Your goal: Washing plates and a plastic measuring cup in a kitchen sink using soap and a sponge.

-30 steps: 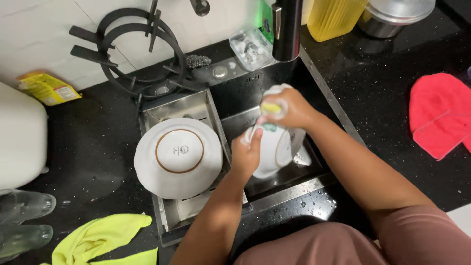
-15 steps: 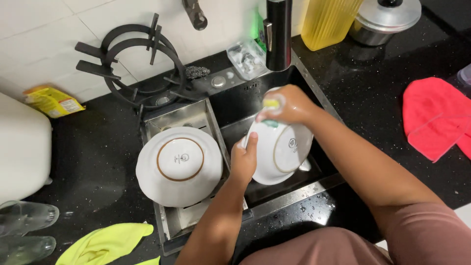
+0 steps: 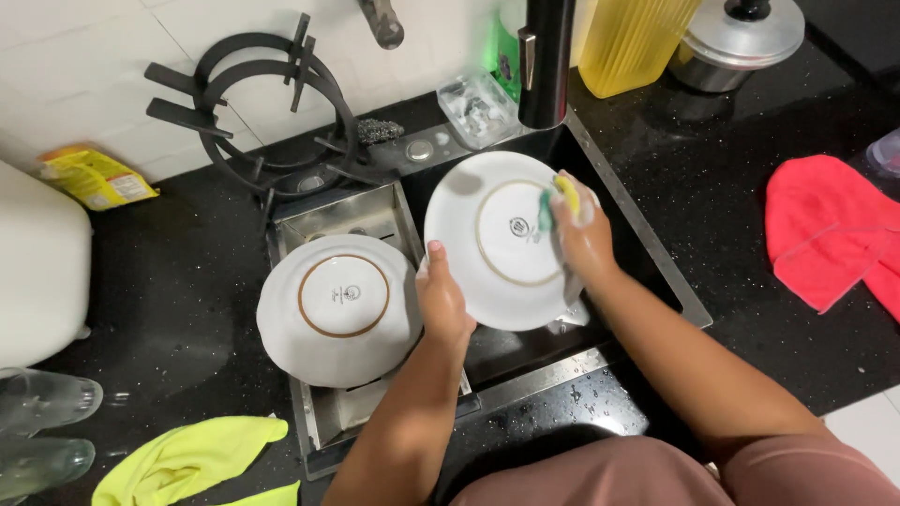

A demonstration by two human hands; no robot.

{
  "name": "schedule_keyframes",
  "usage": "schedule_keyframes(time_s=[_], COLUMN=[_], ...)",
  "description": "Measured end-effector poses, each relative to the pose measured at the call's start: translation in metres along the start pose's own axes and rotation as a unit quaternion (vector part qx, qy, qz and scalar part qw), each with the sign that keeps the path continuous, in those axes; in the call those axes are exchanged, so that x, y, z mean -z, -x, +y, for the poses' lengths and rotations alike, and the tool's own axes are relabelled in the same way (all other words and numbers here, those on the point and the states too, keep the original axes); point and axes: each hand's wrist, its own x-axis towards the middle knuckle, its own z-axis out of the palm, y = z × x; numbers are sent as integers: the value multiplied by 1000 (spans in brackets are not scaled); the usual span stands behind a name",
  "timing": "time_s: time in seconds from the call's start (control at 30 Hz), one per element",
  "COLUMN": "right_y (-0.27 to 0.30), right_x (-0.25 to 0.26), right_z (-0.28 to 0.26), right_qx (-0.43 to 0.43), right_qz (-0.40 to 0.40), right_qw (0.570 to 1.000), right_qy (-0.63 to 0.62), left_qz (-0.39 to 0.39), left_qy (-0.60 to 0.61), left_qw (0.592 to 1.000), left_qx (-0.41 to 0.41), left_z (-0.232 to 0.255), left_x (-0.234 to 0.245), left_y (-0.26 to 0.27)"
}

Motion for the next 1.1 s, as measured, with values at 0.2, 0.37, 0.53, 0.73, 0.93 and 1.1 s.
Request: schedule_keyframes(time_s=[0.2,0.37,0.53,0.73,0.93,1.1], right_y=[64,12,-11,70,90,87], right_x=[-27,-32,-12,-36,-46,-9], right_z=[-30,-45,-11,-48,-72,-42], right_qx=[271,326,228,269,414,410], right_qz=[-41,-112,-32,-122,-180,-116], right_qw=[922,901,920,913,815,825], right_qy=[274,263,317,280,363,371], left_qz=[18,38,34,44,20,37], left_qy=[56,-58,-40,25,173,187], left_qw=[998,998,998,998,983,980], left_qx=[-12,3,-19,-48,51,63], left_z=[-19,-29,-2,-18,-37,-12], left_x=[8,9,-6,3,24,12], left_y=[-3,-2,7,0,-17,-13])
